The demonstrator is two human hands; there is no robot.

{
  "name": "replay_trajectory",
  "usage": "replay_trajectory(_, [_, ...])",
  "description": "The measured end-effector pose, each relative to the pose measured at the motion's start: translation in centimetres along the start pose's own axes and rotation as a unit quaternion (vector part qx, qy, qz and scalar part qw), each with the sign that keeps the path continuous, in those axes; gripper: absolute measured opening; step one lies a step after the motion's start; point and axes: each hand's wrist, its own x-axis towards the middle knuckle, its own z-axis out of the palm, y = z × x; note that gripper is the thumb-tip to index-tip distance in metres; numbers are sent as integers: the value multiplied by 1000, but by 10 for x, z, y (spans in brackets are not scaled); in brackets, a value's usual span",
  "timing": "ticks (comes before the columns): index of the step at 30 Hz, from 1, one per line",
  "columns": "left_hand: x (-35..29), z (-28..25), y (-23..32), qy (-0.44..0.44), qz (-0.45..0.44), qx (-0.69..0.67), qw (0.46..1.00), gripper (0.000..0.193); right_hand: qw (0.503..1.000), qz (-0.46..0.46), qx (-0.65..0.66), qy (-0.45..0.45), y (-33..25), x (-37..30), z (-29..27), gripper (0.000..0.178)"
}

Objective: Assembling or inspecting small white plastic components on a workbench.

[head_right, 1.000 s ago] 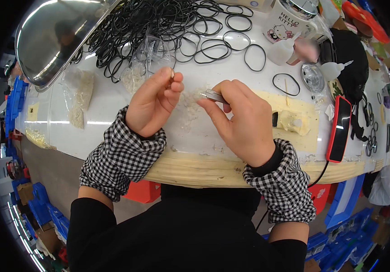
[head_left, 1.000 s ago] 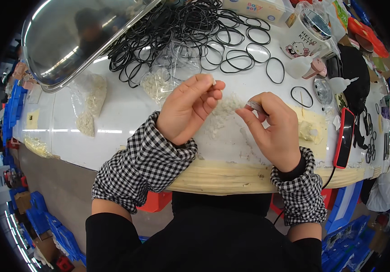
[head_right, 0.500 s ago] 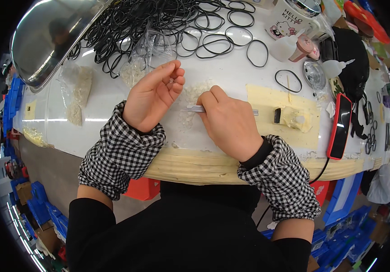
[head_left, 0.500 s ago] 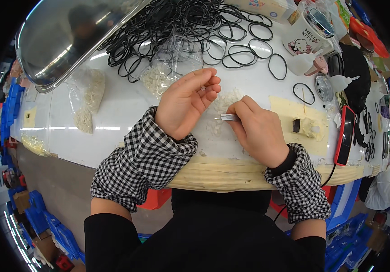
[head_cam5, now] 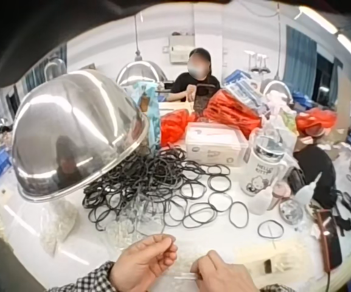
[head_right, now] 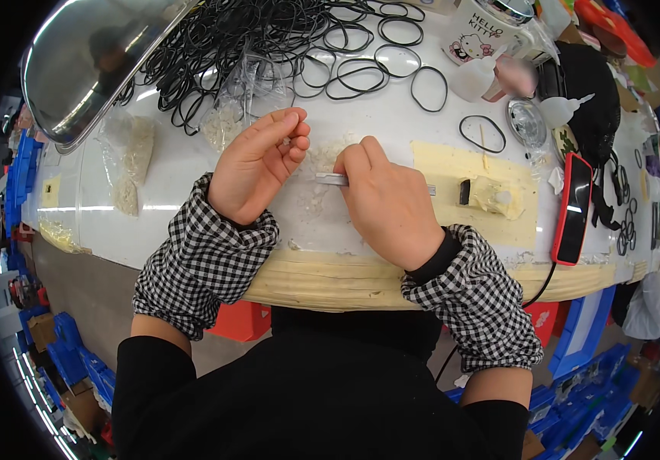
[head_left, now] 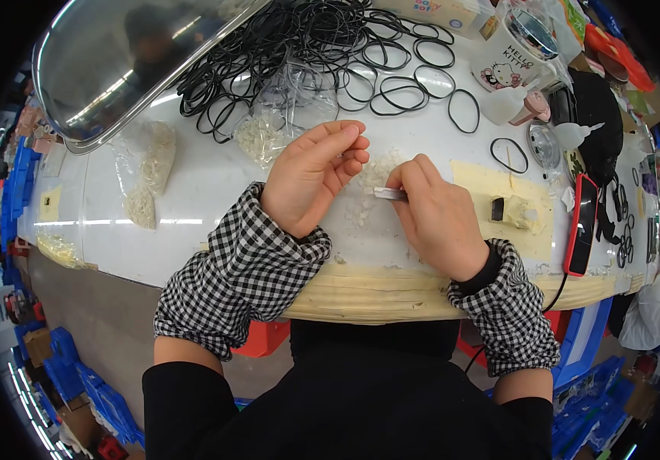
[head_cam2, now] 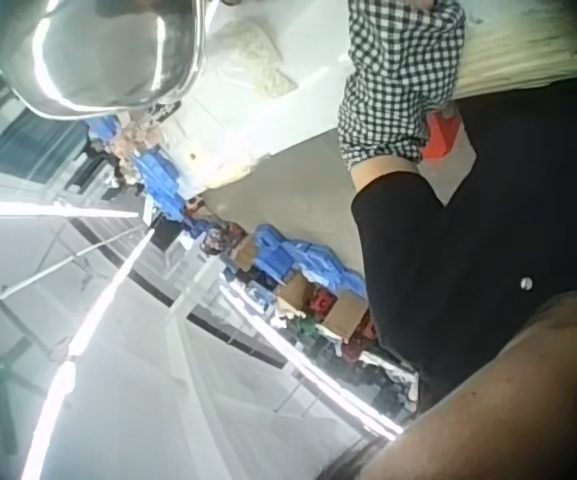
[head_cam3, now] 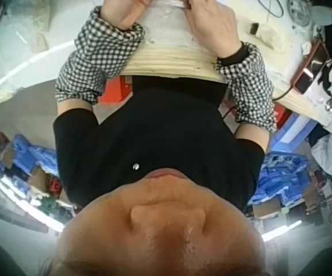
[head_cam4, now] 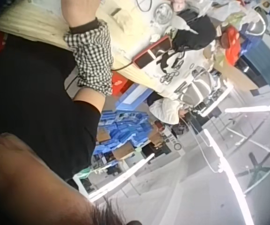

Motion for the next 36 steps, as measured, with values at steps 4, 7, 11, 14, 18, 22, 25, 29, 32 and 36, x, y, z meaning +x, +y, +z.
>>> replay_trajectory(4, [-6,6,-5,-59,-23,58,996,16,970,54,210,114,0,10,-11,13])
replay_trajectory(7, [-7,2,-15,-148,-44,4,988,18,938,99,311,115,-7,8,-12,11])
replay_trajectory(11, [-9,7,-17,-172,-41,-27,984,17,900,138,401,99,-13,6,-11,10])
replay_trajectory(14, [-12,11,-16,-170,-27,8,985,19,891,131,424,100,-14,5,-12,10])
replay_trajectory(18, [-12,9,-16,-165,-22,-12,986,18,912,115,381,102,-13,6,-16,10])
replay_trajectory(22, [-12,9,-15,-156,-20,-12,988,18,932,88,335,109,-13,5,-17,10])
replay_trajectory(25, [-11,10,-16,-159,-11,0,987,17,941,70,313,110,-9,5,-18,10])
replay_trajectory(29, [-14,12,-13,-153,9,42,987,17,935,95,320,118,-12,7,-22,10])
replay_trajectory(32, [-13,11,-14,-145,6,41,989,17,926,123,343,101,-11,5,-22,10])
replay_trajectory(36, [-12,10,-14,-158,-20,6,987,17,922,114,352,114,-9,5,-17,9])
